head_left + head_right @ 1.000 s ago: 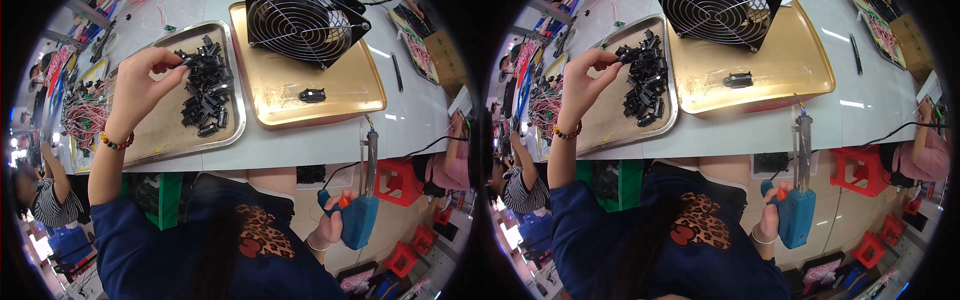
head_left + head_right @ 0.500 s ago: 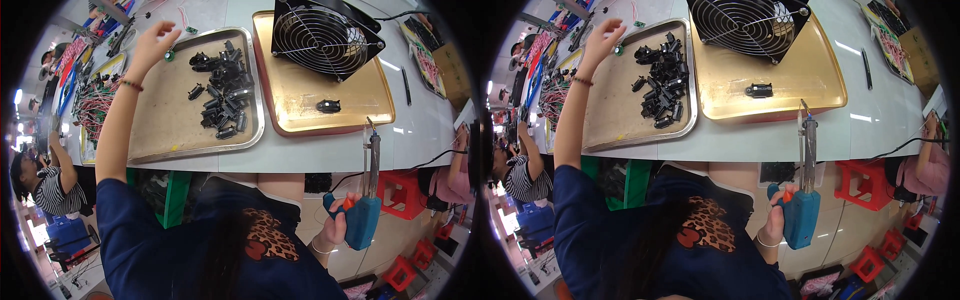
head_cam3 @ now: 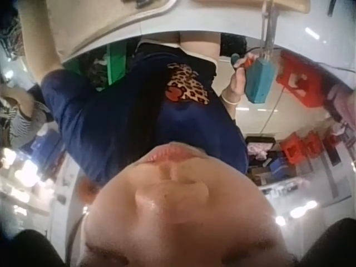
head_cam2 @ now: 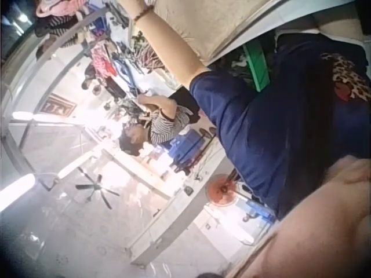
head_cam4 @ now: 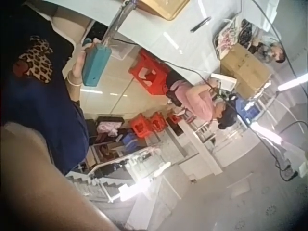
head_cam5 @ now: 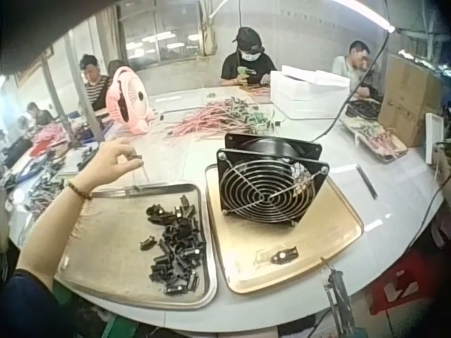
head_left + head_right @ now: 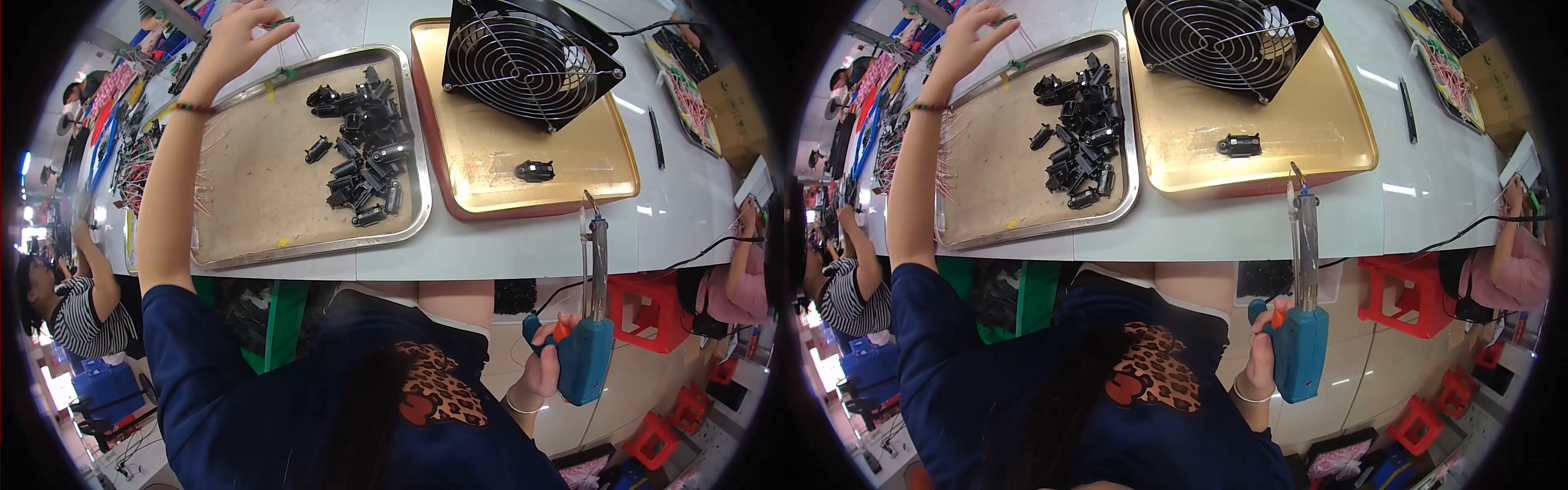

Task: The person solders small electronic components onto wires and circuit boards using a soldering gun.

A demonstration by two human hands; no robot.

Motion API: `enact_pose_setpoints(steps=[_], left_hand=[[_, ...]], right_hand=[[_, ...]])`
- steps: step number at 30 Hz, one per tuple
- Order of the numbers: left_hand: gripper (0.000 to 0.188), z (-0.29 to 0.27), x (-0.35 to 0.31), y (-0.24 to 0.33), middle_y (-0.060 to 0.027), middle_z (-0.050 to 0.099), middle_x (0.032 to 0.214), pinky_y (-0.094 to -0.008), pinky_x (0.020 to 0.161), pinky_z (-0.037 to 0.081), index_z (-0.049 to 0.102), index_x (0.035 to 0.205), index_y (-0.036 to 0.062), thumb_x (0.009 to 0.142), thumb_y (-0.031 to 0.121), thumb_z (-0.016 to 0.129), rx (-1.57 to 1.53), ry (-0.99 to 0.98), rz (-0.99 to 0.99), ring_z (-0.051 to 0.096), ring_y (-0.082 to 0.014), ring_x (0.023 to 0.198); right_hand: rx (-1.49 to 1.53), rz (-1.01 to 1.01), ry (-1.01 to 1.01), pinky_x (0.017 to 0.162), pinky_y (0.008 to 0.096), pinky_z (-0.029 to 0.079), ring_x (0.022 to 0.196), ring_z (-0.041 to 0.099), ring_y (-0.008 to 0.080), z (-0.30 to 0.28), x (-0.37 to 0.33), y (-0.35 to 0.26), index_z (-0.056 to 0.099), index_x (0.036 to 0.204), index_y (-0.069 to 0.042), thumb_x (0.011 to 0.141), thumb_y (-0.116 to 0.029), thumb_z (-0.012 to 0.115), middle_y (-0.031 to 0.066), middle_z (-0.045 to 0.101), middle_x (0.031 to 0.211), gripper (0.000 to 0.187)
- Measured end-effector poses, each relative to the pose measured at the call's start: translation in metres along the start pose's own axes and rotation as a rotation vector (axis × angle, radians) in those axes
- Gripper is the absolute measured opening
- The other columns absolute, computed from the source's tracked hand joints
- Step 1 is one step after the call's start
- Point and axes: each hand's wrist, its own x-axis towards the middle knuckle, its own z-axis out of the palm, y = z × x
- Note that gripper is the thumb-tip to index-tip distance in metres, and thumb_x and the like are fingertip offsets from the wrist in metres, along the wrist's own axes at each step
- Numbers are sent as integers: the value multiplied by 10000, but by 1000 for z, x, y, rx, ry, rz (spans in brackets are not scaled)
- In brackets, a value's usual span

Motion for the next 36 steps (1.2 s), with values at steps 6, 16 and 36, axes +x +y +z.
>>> enact_pose_setpoints(steps=[6,16,36], left_hand=[[211,9,76,126,-18,558,740,-256,739,435,574,835,5,925,196,575,0,-558,-1020,525,-106,777],[163,112,103,157,-5,542,720,-221,581,398,546,797,4,886,138,520,-848,-564,-1122,488,-60,644],[174,176,133,144,-144,520,630,-369,566,416,485,773,0,773,174,493,-472,-802,-833,512,-268,577]], right_hand=[[27,26,2,620,281,418,648,541,181,5,2,-2,456,1267,91,755,-84,562,201,577,1149,552],[-1,72,-21,628,277,411,650,538,180,11,4,-9,471,1252,74,762,-123,587,182,553,1145,540],[13,122,-19,654,277,416,709,540,171,-3,1,0,464,1262,43,788,-193,644,138,528,1157,559]])
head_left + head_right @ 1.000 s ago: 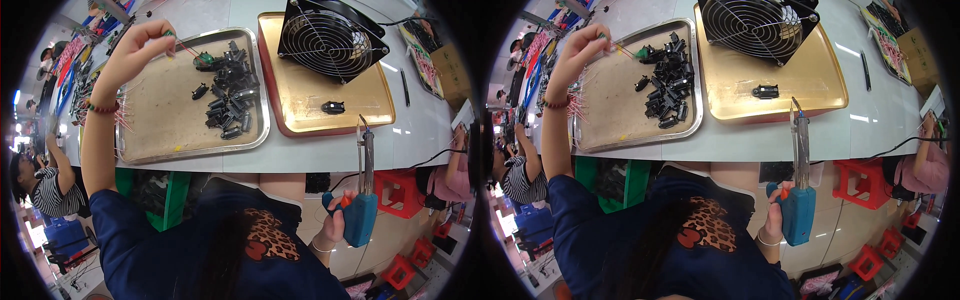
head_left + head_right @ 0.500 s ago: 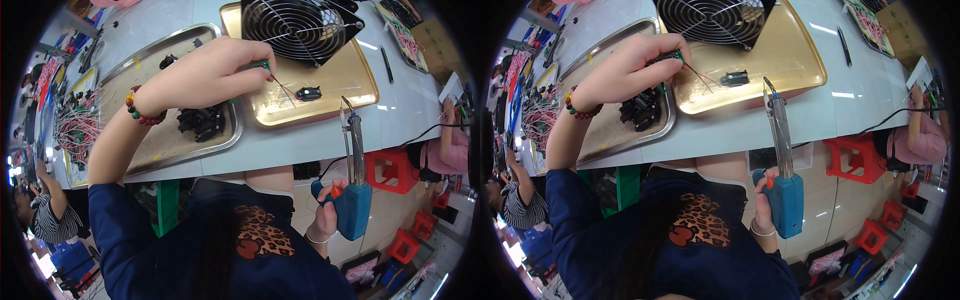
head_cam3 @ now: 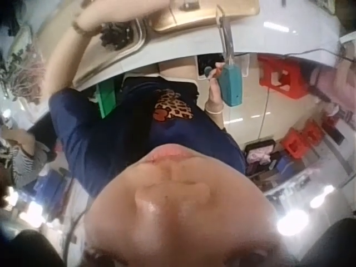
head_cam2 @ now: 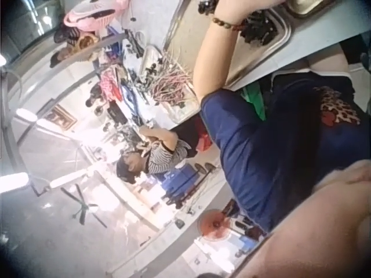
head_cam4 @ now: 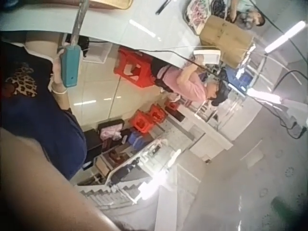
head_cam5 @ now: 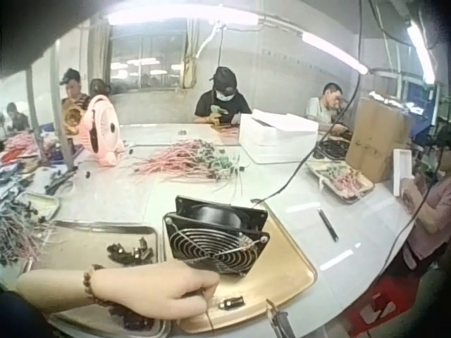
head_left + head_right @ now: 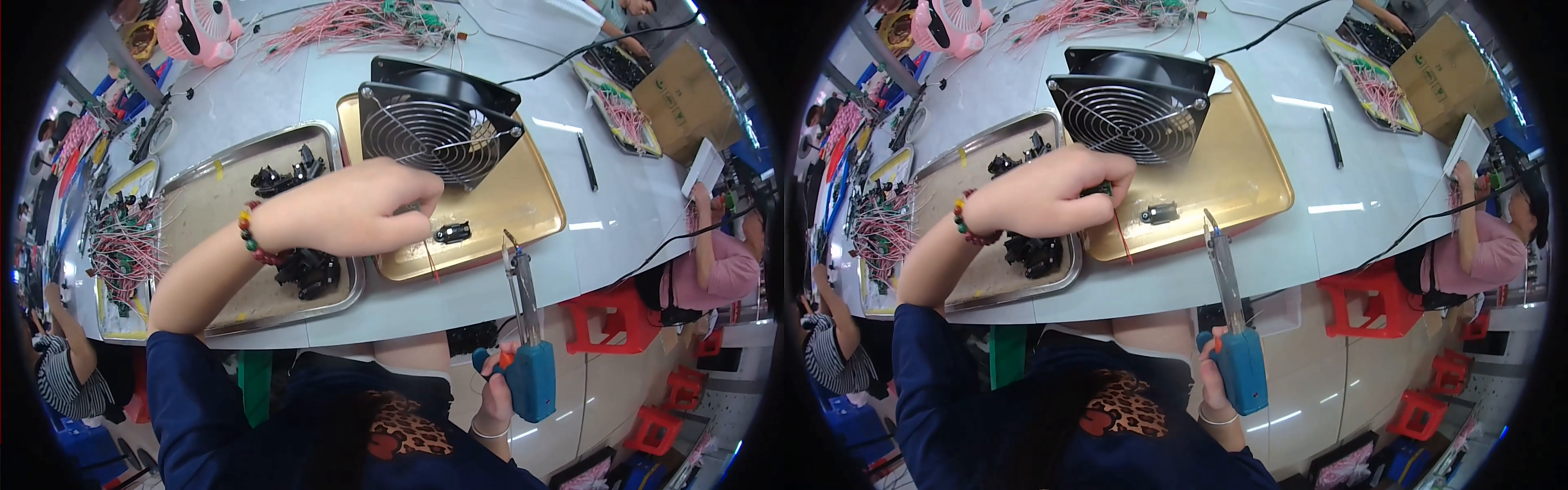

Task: The person solders small electronic components onto wires and circuit boards using a soldering gun.

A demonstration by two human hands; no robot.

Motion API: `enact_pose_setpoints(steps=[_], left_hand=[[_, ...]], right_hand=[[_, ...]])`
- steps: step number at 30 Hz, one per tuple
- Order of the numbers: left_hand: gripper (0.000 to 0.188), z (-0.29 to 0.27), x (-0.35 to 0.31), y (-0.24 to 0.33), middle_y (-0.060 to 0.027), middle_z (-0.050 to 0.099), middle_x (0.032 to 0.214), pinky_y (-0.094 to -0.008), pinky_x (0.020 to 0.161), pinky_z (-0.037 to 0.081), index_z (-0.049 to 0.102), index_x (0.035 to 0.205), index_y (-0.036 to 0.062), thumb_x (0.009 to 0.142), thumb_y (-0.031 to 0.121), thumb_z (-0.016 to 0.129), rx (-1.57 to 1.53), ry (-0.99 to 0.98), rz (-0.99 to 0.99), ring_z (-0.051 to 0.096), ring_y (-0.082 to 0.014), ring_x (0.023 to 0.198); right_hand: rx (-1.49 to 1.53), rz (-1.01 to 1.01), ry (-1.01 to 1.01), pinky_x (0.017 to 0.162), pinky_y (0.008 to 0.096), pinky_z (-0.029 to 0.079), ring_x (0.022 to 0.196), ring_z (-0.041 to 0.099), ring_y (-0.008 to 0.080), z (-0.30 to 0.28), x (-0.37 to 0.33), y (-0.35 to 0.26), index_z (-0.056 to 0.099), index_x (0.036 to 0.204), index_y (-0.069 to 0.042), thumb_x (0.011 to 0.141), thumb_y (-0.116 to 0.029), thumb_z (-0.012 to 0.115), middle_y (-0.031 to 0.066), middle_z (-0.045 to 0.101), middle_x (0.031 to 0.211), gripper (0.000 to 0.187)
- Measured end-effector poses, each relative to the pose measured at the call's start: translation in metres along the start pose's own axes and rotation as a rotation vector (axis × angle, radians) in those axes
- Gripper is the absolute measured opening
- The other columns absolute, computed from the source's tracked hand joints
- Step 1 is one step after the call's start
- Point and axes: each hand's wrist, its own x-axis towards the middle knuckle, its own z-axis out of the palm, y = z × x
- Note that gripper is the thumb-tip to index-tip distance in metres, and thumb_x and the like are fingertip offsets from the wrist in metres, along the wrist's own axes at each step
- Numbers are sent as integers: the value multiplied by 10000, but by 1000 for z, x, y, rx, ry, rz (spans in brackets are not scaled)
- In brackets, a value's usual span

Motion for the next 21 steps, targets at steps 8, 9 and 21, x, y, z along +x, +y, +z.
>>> enact_pose_setpoints(steps=[8,9,21], left_hand=[[150,18,-8,-10,-108,552,672,-322,552,412,535,841,3,806,149,526,-92,122,-36,519,-202,591],[159,15,-9,-10,-109,564,691,-311,547,409,540,853,-1,809,151,527,-91,105,-73,522,-193,599],[162,18,-8,-22,-63,546,790,-249,648,429,535,871,-39,824,112,499,-96,104,-102,504,-98,719]], right_hand=[[-12,-11,-6,653,275,420,693,548,176,3,3,-5,471,1254,46,776,-149,610,151,544,1146,535],[-18,-2,-3,653,275,420,693,548,176,3,4,-4,471,1254,46,776,-149,610,151,544,1146,535],[-27,-31,0,611,278,429,670,558,185,10,7,-7,467,1253,49,763,-102,611,174,541,1153,533]])
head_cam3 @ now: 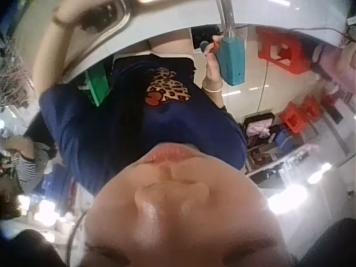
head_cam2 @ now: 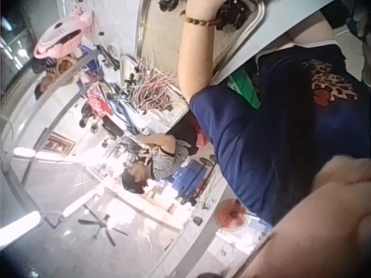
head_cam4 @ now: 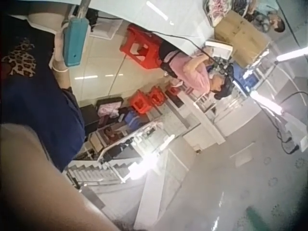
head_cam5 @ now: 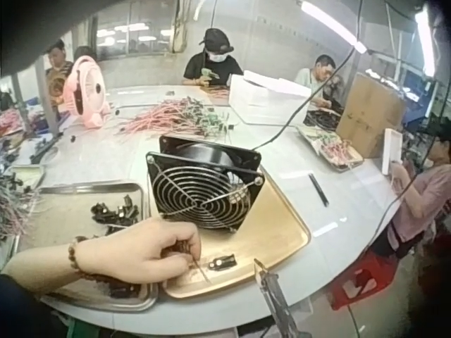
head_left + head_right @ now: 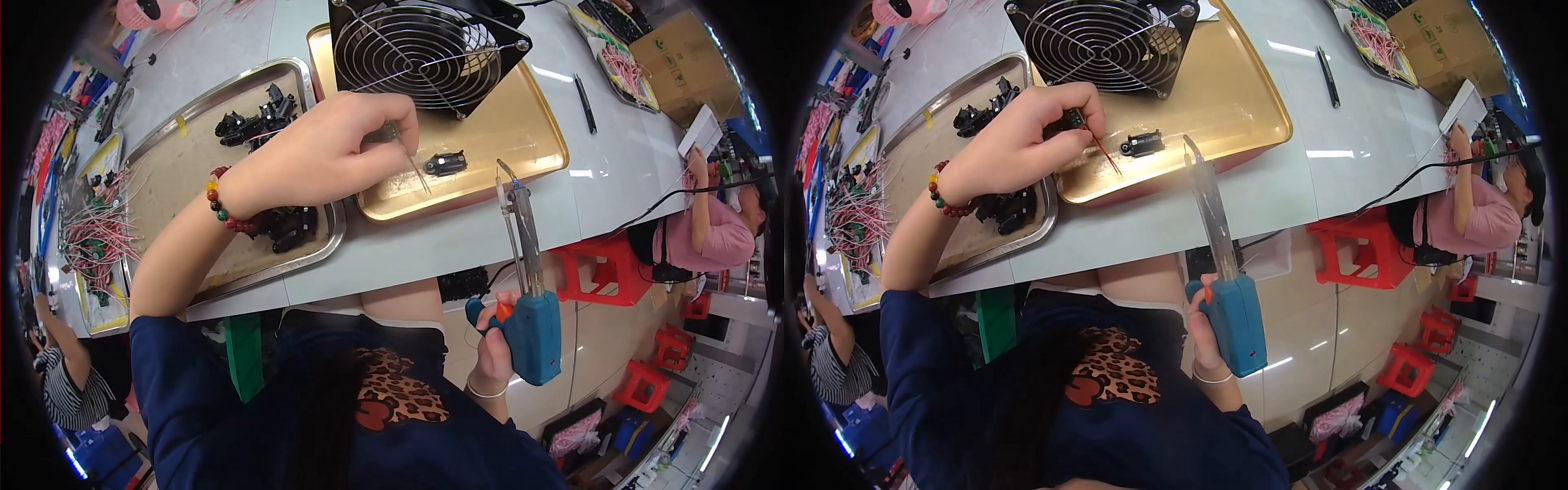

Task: The person solders small electronic components onto wires and circuit boards using a soldering gun.

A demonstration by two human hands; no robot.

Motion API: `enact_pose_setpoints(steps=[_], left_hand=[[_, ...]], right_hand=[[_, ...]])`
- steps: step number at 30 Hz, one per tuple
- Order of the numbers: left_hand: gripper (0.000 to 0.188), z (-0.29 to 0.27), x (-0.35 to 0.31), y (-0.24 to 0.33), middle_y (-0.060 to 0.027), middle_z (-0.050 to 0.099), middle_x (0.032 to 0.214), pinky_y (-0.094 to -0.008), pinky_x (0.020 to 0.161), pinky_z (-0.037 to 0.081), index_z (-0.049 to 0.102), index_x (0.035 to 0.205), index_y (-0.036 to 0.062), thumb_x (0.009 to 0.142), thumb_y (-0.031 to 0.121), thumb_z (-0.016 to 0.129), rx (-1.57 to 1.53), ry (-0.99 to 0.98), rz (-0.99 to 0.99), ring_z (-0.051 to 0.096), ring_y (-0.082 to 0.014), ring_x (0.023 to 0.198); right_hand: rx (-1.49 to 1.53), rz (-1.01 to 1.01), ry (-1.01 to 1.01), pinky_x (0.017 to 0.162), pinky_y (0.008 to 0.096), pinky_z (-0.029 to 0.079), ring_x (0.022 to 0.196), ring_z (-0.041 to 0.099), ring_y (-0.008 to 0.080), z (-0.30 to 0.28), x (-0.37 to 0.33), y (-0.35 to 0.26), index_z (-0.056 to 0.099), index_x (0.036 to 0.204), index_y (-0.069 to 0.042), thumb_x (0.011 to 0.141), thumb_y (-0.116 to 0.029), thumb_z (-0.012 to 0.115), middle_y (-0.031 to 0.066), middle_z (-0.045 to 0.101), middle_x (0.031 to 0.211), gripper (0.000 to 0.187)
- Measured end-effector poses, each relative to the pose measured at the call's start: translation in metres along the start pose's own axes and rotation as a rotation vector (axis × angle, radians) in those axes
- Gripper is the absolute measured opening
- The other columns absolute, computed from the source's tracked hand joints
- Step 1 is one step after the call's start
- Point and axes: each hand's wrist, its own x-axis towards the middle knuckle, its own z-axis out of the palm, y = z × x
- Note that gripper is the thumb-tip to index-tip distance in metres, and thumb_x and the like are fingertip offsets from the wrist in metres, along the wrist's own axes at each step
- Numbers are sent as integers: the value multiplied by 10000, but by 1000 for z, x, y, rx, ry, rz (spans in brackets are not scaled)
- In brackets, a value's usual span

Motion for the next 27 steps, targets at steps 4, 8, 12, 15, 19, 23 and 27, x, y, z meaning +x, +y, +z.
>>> enact_pose_setpoints(steps=[4,8,12,15,19,23,27], left_hand=[[160,1,-1,1,-69,556,798,-254,689,435,537,872,-39,821,109,503,-7,-2,20,515,-108,752],[149,3,0,2,-72,556,791,-256,696,434,535,870,-39,831,100,503,-21,-10,-14,513,-111,755],[149,4,0,6,-54,547,735,-255,651,423,527,848,-25,862,123,530,-96,-12,-66,500,-102,711],[204,4,-3,5,-28,495,687,-242,600,381,495,802,-18,913,149,534,-63,36,-70,429,-78,653],[239,8,0,1,-100,482,579,-304,518,387,498,773,-14,918,174,530,-16,132,74,456,-180,520],[266,10,3,-1,-115,466,577,-322,514,381,477,744,-18,925,173,517,51,146,103,454,-216,513],[288,16,4,-6,-123,450,594,-340,525,367,465,710,-22,925,162,518,49,163,155,433,-241,538]], right_hand=[[147,113,82,616,278,429,673,558,185,-4,-6,5,468,1254,46,764,-100,609,174,538,1158,530],[36,27,24,634,282,431,684,557,182,-3,-5,2,462,1262,40,772,-106,611,171,534,1167,532],[202,189,117,666,280,428,701,551,169,-8,-14,7,464,1259,32,792,-161,644,156,532,1170,536],[-459,32,93,666,334,510,754,636,256,3,3,-4,638,986,10,768,-106,690,113,656,850,251],[-331,-19,88,621,327,471,721,613,242,9,10,-16,652,857,17,766,-163,687,91,632,777,204],[-302,28,78,608,320,464,696,597,231,9,12,-21,646,867,23,772,-160,676,87,622,765,209],[-355,5,78,578,304,455,675,585,229,9,11,-16,651,889,33,774,-162,671,99,619,767,227]])
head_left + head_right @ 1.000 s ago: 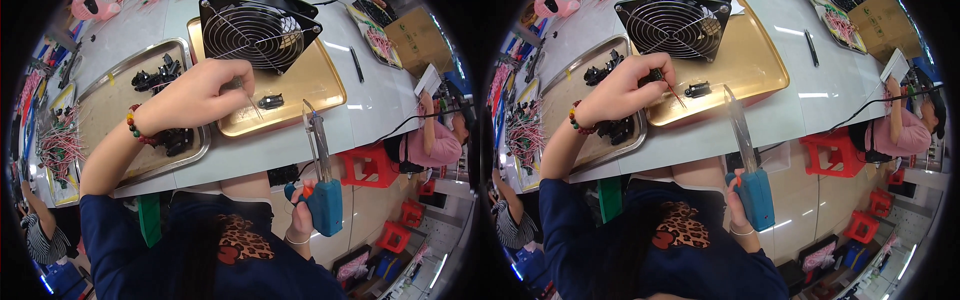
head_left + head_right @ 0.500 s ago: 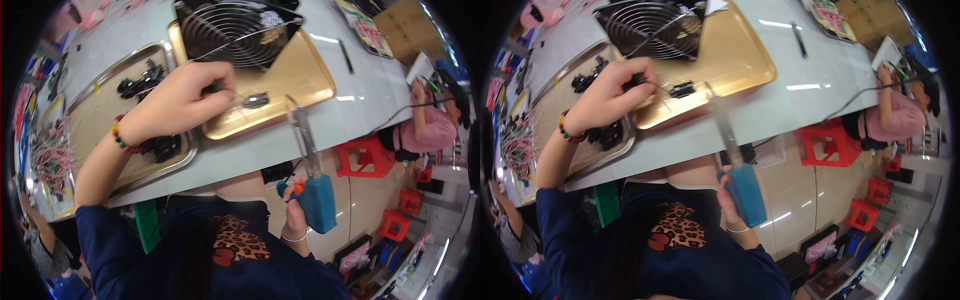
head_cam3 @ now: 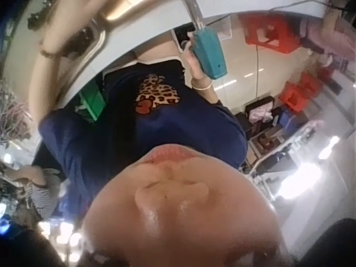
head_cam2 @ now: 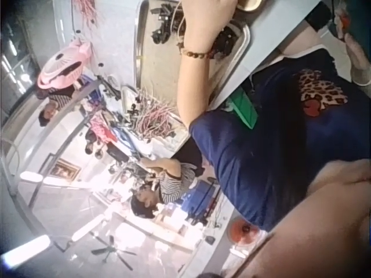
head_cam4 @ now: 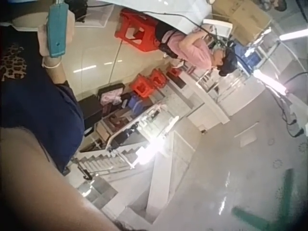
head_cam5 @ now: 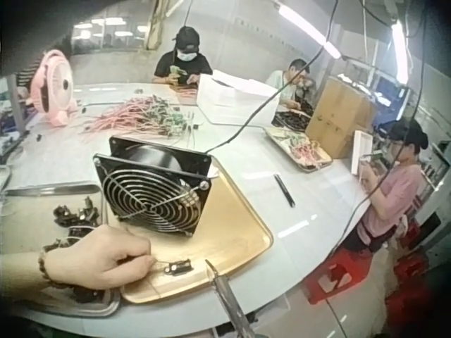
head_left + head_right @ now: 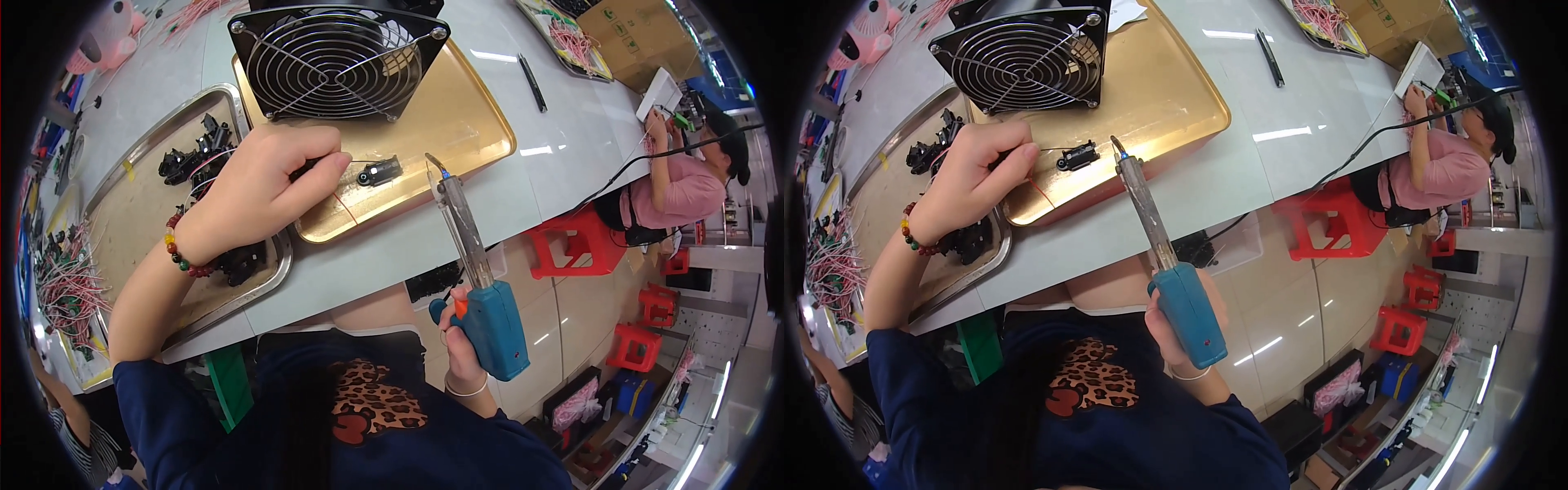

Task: The person solders small electronic components onto wires and circuit boards using a soldering gun.

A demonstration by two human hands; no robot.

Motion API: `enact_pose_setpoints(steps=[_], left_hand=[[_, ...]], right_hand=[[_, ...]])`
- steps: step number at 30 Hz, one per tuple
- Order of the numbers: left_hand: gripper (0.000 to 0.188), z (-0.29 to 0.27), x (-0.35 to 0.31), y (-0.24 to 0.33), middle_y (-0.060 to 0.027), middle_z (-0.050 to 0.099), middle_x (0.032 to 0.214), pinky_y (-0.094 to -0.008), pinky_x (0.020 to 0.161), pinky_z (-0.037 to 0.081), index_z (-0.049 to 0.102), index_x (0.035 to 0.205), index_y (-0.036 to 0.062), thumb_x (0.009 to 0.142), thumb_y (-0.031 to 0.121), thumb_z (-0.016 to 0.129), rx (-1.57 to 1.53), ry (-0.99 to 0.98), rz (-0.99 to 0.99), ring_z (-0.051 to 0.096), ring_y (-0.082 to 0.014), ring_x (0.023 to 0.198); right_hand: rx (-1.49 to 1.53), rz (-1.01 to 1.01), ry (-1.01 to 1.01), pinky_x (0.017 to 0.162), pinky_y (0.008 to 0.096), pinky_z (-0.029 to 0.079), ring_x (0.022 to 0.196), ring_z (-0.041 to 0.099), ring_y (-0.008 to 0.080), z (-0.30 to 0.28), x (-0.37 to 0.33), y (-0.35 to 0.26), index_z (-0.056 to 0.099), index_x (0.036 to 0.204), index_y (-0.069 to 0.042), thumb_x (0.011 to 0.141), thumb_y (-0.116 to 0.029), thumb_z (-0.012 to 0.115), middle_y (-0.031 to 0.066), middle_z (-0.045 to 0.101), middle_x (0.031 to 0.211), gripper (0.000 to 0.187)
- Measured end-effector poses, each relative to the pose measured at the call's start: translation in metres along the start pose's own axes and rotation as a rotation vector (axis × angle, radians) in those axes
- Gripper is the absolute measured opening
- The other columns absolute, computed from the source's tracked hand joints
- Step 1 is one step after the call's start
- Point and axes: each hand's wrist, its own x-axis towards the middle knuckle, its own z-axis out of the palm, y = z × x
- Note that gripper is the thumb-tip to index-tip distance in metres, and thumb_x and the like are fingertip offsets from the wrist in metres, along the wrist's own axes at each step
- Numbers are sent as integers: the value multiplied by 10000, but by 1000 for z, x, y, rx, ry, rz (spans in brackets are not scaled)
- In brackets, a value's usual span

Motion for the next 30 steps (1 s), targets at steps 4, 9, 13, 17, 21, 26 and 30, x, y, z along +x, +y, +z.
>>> enact_pose_setpoints(steps=[4,9,13,17,21,26,30], left_hand=[[308,4,3,-2,-170,469,599,-399,522,377,476,697,-13,912,201,534,59,22,33,473,-354,553],[301,5,2,-4,-145,423,566,-369,507,325,470,698,-14,915,188,520,136,24,69,409,-286,518],[303,6,2,-5,-145,422,567,-373,507,320,464,693,-12,915,188,518,121,32,83,398,-286,512],[307,7,1,-6,-149,407,560,-374,498,314,455,683,-10,913,182,519,137,34,69,393,-290,503],[310,9,2,-6,-153,395,553,-377,486,313,452,674,-10,908,180,523,150,33,74,393,-299,491],[304,11,2,-7,-157,402,556,-376,486,321,456,675,-9,901,180,528,164,53,82,401,-306,495],[304,10,1,-9,-156,409,556,-372,483,326,463,675,-6,902,185,529,175,59,99,406,-306,496]], right_hand=[[-23,9,43,570,288,454,671,588,231,4,0,-3,657,907,34,787,-175,670,108,617,784,241],[40,45,21,567,287,451,674,599,223,0,-6,1,651,905,26,818,-204,671,105,609,792,247],[-15,-45,-53,570,290,448,674,596,215,-5,-2,4,641,879,9,810,-202,683,97,605,782,226],[-49,-74,-122,575,289,442,657,581,209,-5,-1,4,629,860,-11,807,-201,688,87,601,775,206],[-74,-88,-114,571,290,437,644,566,203,-3,-2,4,628,866,-15,811,-201,682,78,600,773,202],[-91,-77,-145,575,289,437,652,562,198,-2,-3,1,625,871,-12,816,-208,678,74,599,773,210],[-122,-75,-115,577,290,437,656,558,197,1,-6,0,622,876,-11,817,-210,678,75,598,776,215]])
